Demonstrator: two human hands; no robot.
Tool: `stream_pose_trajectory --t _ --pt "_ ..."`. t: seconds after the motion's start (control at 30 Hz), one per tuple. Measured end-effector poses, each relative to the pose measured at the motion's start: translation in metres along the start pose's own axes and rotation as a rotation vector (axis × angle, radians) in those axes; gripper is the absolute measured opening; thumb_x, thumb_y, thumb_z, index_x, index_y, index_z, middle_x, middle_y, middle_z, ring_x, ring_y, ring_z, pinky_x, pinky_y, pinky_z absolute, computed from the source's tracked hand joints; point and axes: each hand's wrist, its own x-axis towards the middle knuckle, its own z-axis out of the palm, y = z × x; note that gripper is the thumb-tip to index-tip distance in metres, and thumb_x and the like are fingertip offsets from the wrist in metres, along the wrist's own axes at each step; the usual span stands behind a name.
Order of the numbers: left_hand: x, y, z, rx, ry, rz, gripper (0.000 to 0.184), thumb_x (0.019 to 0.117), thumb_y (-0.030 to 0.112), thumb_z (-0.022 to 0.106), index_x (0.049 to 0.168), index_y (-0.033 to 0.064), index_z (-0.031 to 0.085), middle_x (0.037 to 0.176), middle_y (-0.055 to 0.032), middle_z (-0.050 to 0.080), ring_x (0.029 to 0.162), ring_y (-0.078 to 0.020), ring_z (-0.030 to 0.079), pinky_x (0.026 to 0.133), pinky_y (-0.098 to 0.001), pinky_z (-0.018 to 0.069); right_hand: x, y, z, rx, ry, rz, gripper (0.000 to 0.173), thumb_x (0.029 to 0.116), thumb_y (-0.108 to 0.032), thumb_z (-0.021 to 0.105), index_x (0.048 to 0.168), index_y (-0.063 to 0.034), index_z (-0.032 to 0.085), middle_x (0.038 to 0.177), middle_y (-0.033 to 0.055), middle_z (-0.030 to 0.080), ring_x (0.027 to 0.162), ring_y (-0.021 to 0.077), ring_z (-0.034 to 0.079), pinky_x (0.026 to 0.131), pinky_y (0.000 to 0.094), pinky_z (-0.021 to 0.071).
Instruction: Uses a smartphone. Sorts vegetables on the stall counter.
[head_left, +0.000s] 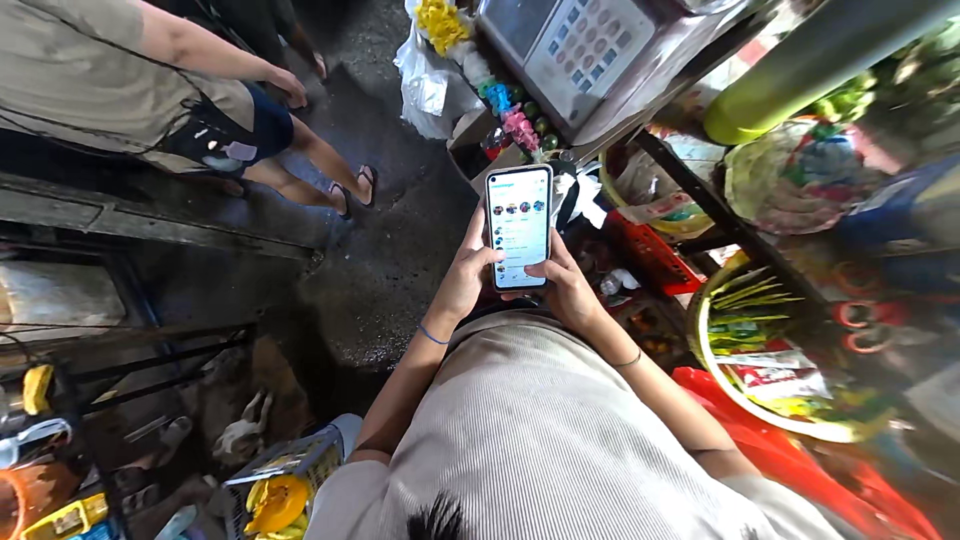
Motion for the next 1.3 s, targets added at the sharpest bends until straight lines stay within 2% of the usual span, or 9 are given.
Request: stream_pose_trajectory --t 0.2,0.3,0.43,0.53,0.63,0.77,0.87,1.0,1.3 --pt "0.007 -0.004 0.001 0.115 0.315 0.073 0.043 0.1051 0.026 0.05 0.147 0.0189 0.052 0.126 -0.0042 0.068 0.102 -0.015 0.069 0.086 -0.0343 0.0589 0.0 0.003 0.001 -0.046 -0.049 0.009 0.057 0.095 -0.004 0.043 0.149 -0.0196 0.036 0.129 0.0131 0.064 0.105 0.0314 0.072 0.081 0.0497 0.0645" --pt "0.018 -0.004 0.003 0.098 0.383 0.13 0.036 0.1028 0.015 0.055 0.137 0.0072 0.058 0.116 -0.0063 0.069 0.099 -0.014 0.069 0.088 -0.0334 0.059 0.001 0.003 0.002 -0.06 -0.056 0.008 0.057 0.0956 -0.003 0.042 0.15 -0.0188 0.035 0.131 0.0128 0.062 0.107 0.0309 0.071 0.085 0.0498 0.0636" --pt "0.026 -0.003 0.001 0.127 0.441 0.186 0.026 0.102 0.012 0.057 0.124 0.0007 0.066 0.107 -0.0071 0.072 0.098 -0.014 0.069 0.09 -0.0331 0.0578 0.0 0.003 -0.001 -0.041 -0.071 0.013 0.056 0.0969 -0.002 0.041 0.15 -0.0195 0.036 0.131 0.0142 0.063 0.107 0.0326 0.071 0.082 0.0514 0.064" --pt "0.029 -0.001 -0.003 0.212 0.452 0.256 0.02 0.1016 0.01 0.057 0.114 -0.0005 0.069 0.099 -0.0057 0.073 0.095 -0.0121 0.069 0.089 -0.0307 0.0575 0.0 0.003 -0.002 -0.02 -0.087 0.011 0.058 0.0957 -0.001 0.042 0.15 -0.0197 0.037 0.132 0.0149 0.062 0.107 0.0334 0.071 0.082 0.0517 0.0638" --pt "0.025 0.007 -0.001 0.286 0.431 0.22 0.021 0.1032 0.016 0.058 0.116 0.0038 0.069 0.093 -0.0013 0.072 0.09 -0.0074 0.069 0.086 -0.0274 0.057 -0.001 0.001 -0.001 -0.031 -0.089 -0.004 0.058 0.0955 0.001 0.043 0.15 -0.0199 0.037 0.13 0.0141 0.063 0.105 0.0322 0.071 0.083 0.0505 0.064" --pt "0.035 0.011 0.001 0.29 0.498 0.238 0.013 0.1008 0.014 0.063 0.101 0.0035 0.071 0.081 0.0004 0.072 0.078 -0.0058 0.069 0.077 -0.0246 0.0579 -0.001 0.0 -0.001 -0.092 -0.099 -0.035 0.06 0.0943 0.004 0.045 0.149 -0.018 0.038 0.129 0.0117 0.063 0.106 0.0293 0.071 0.084 0.0491 0.0642" --pt "0.038 0.011 0.002 0.311 0.535 0.209 0.015 0.0997 0.018 0.066 0.101 0.0042 0.072 0.08 0.0 0.073 0.076 -0.0058 0.069 0.075 -0.0242 0.0578 -0.003 -0.001 0.002 -0.097 -0.081 -0.047 0.063 0.0932 0.004 0.047 0.151 -0.0186 0.036 0.13 0.0121 0.063 0.106 0.0301 0.071 0.082 0.0492 0.0648" --pt "0.039 0.01 0.006 0.303 0.56 0.18 0.016 0.0991 0.019 0.067 0.102 0.0041 0.073 0.084 -0.0007 0.074 0.081 -0.006 0.07 0.078 -0.0247 0.0574 -0.003 -0.004 0.003 -0.128 -0.045 -0.044 0.079 0.0911 0.004 0.053 0.158 -0.0278 0.024 0.135 0.0123 0.06 0.106 0.0314 0.071 0.076 0.0491 0.0656" --pt "0.038 0.012 0.006 0.327 0.551 0.144 0.018 0.1019 0.018 0.062 0.101 0.0028 0.072 0.083 -0.0013 0.073 0.077 -0.007 0.069 0.076 -0.0268 0.058 -0.003 -0.002 0.004 -0.106 -0.021 -0.049 0.074 0.0947 0.003 0.051 0.158 -0.0278 0.027 0.133 0.0112 0.061 0.101 0.0292 0.072 0.069 0.0464 0.0661"
